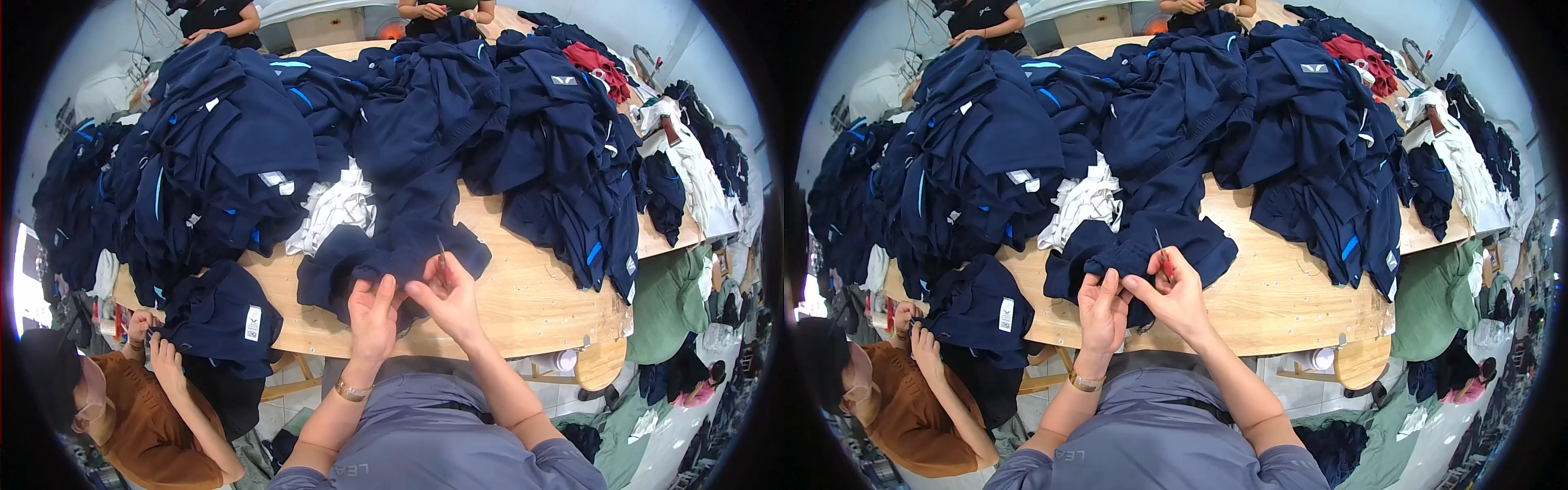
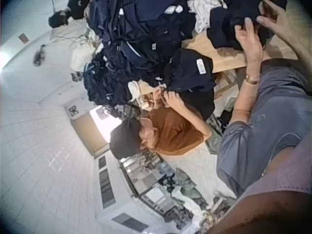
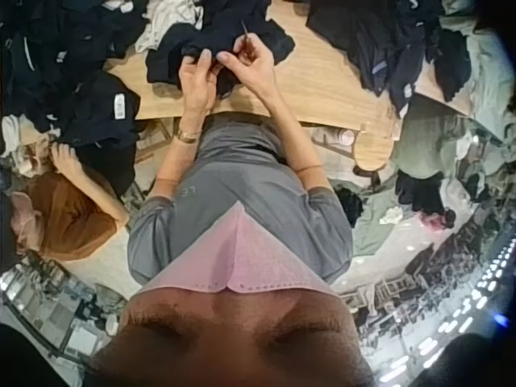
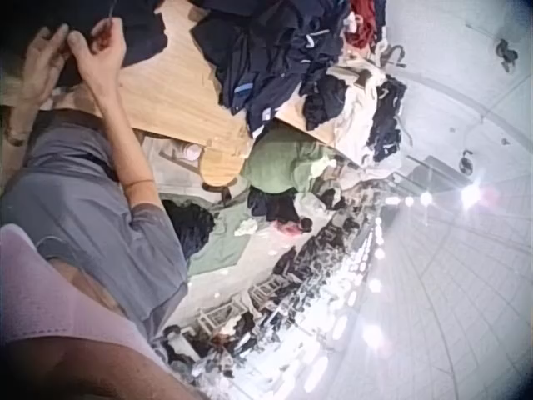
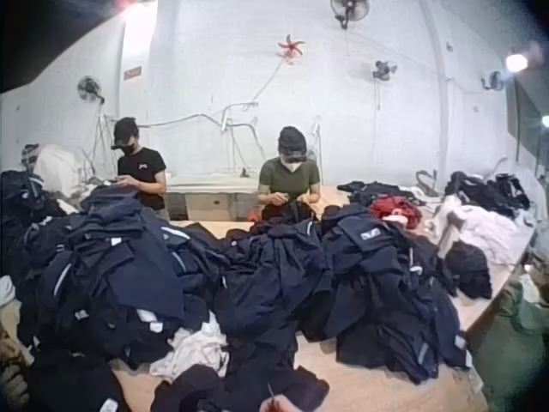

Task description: Trimming loose threads from blue shirts using scissors in a factory setting.

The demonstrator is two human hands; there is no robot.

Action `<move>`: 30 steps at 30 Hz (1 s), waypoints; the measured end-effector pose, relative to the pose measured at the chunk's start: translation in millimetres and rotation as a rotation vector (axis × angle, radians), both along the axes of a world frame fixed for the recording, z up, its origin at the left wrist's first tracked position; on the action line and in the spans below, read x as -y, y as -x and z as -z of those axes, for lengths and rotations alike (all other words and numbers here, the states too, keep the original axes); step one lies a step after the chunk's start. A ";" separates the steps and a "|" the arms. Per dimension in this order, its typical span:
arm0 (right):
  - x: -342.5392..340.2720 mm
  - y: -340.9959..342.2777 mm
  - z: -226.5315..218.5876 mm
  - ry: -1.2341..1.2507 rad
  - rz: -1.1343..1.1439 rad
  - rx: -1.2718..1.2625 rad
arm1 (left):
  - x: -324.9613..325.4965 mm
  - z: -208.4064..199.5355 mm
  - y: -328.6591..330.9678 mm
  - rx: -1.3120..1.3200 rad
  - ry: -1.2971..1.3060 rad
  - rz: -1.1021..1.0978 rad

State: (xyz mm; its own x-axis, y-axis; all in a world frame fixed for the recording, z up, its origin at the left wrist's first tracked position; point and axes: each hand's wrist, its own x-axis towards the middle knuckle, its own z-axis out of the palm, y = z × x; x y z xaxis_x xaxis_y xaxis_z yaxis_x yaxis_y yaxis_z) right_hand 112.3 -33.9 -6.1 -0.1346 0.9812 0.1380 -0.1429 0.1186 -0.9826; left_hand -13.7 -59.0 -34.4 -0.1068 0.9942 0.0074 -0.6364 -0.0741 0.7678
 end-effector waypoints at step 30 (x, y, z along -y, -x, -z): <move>-9.6 0.0 15.7 0.141 -0.075 -0.020 | -5.1 -21.4 14.5 0.472 0.430 0.074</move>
